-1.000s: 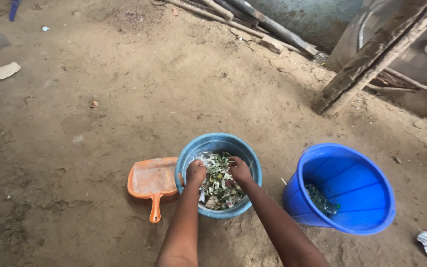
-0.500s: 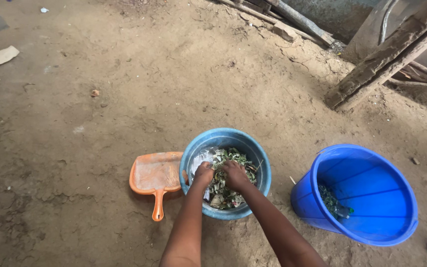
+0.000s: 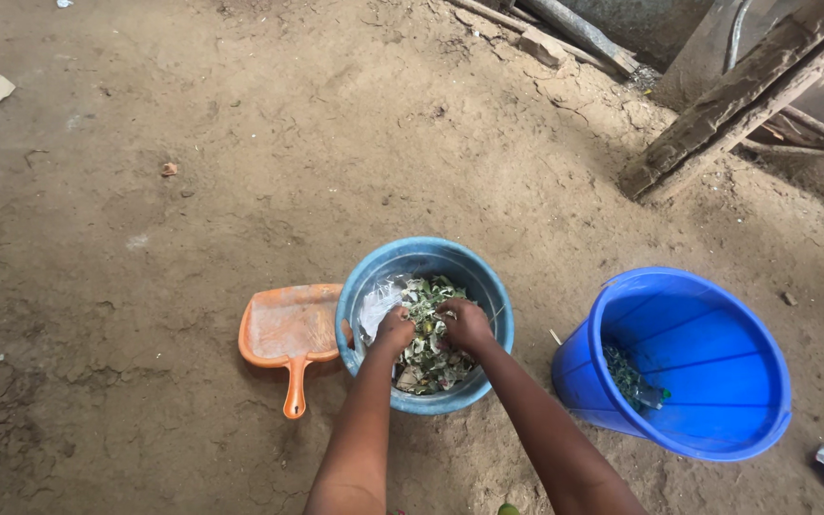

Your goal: The person sorts through food and kitchen waste in a blue bucket by hand, picking out specific organic scraps and placing them into a second blue bucket.

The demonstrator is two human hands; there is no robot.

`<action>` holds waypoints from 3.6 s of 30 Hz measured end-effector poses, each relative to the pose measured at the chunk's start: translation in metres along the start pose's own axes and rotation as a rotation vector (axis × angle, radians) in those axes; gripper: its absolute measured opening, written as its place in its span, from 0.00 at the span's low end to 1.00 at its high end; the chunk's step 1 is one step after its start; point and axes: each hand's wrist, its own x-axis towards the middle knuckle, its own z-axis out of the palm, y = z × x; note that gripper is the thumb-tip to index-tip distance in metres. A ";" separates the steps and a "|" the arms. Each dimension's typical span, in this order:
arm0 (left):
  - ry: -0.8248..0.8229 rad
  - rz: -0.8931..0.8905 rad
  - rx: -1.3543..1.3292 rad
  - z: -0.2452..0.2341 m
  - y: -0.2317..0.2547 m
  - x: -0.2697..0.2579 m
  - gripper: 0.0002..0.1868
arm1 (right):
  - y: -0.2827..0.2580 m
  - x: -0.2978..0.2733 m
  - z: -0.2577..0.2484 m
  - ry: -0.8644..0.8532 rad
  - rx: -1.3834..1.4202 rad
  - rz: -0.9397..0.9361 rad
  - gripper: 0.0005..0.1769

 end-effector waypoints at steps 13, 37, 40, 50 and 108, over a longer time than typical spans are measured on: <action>-0.043 0.332 0.451 0.019 0.022 -0.008 0.25 | 0.013 0.001 0.000 0.093 -0.072 -0.155 0.15; -0.181 0.164 -0.785 -0.007 0.080 -0.039 0.23 | 0.046 0.008 0.005 -0.178 0.270 0.137 0.14; -0.163 0.165 -0.685 -0.007 0.073 -0.032 0.16 | 0.061 0.013 0.007 -0.056 0.047 0.040 0.12; -0.089 0.152 -0.897 -0.006 0.061 -0.007 0.08 | 0.091 0.017 0.013 -0.060 -0.102 0.172 0.12; -0.251 0.346 -0.472 -0.018 0.155 -0.087 0.16 | -0.027 -0.019 -0.104 -0.126 0.994 0.169 0.12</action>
